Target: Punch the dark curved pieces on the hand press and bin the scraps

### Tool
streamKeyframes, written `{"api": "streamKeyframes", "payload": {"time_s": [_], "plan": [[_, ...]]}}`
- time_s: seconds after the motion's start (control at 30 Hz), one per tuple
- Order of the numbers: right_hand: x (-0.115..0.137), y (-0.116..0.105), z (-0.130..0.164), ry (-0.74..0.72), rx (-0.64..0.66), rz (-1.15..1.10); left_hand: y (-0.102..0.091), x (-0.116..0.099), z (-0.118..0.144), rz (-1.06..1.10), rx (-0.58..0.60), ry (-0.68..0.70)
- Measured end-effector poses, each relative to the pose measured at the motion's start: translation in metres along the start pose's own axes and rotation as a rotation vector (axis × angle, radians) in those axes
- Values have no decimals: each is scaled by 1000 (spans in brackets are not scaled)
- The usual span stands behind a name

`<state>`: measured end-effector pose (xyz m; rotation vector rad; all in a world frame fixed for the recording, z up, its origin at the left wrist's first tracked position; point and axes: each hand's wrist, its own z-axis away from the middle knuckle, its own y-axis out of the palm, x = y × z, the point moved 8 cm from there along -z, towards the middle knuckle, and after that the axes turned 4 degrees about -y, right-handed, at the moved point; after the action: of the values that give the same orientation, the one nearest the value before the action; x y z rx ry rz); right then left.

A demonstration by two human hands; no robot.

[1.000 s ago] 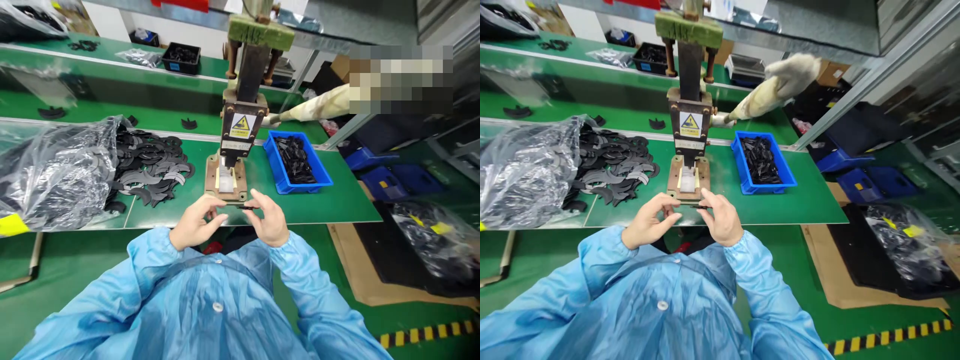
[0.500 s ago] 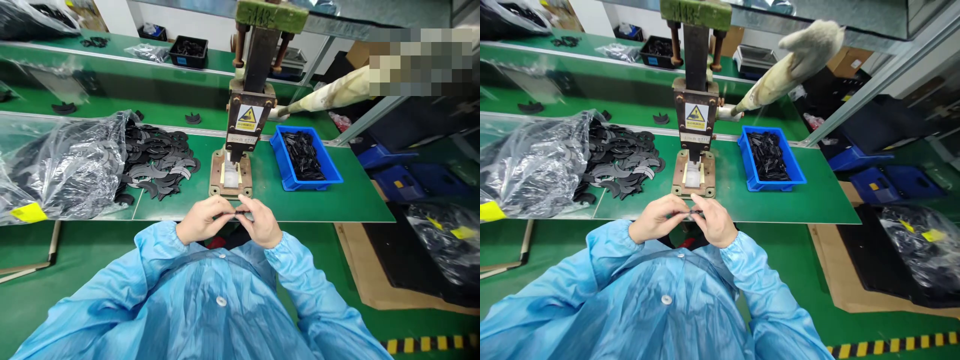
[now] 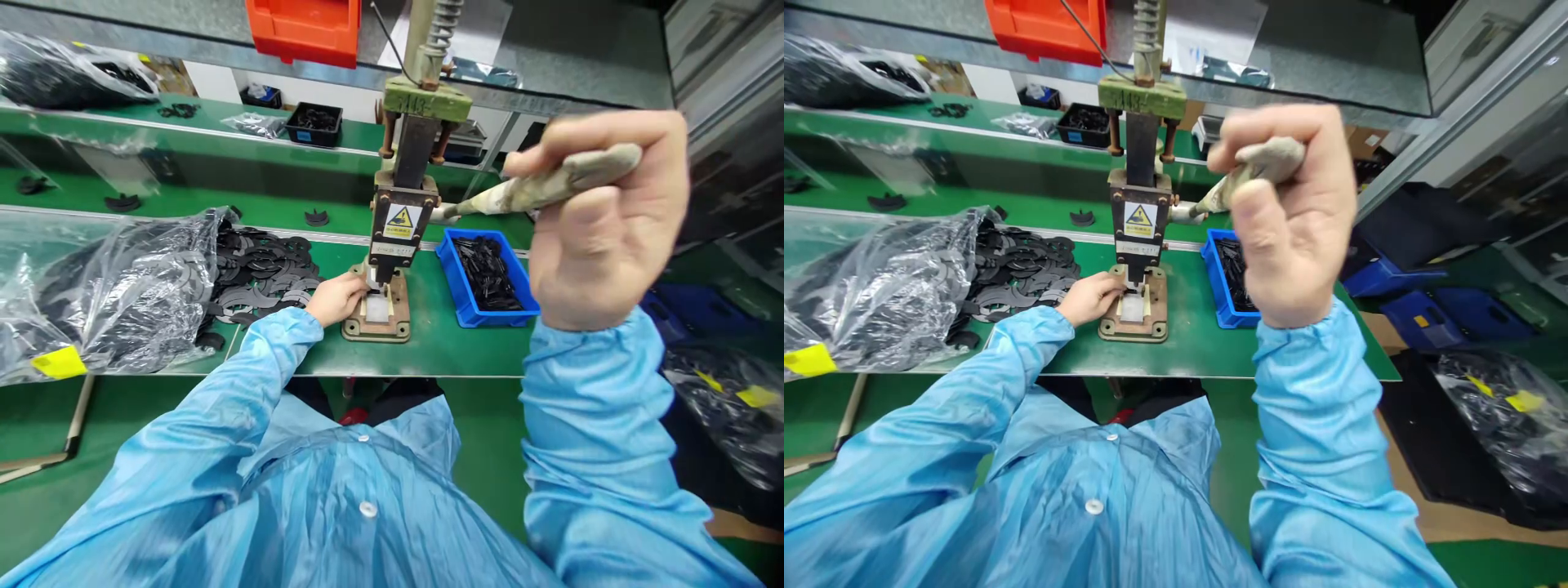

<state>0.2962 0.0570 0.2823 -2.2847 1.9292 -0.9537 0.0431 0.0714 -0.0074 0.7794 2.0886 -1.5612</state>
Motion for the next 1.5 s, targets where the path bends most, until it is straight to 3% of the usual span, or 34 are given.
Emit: {"api": "streamKeyframes", "payload": {"time_s": [0.1,0.27,0.5,0.7,0.83,0.93,1.1,1.2,1.33,1.5], "plan": [[6,-1,8,-55,-196,-22,5,-8,-1,-91,50,49],[1,15,41,-106,-120,-13,8,-15,-3,-205,101,98],[-15,32,101,-151,-41,82,7,-20,-1,-300,55,148],[-32,42,135,-214,-164,120,4,-29,6,-343,31,101],[-43,42,140,-267,-274,164,-13,-33,43,-266,-25,84],[-52,42,142,-308,-341,173,-41,-22,101,-280,-141,-3],[-57,42,144,-300,-423,172,-111,30,218,-505,-385,-358],[-57,43,144,-292,-425,184,-139,64,259,-643,-414,-544],[-56,43,142,-287,-412,169,-144,80,262,-686,-398,-596],[-51,44,142,-295,-379,178,-114,64,230,-640,-350,-523]]}}
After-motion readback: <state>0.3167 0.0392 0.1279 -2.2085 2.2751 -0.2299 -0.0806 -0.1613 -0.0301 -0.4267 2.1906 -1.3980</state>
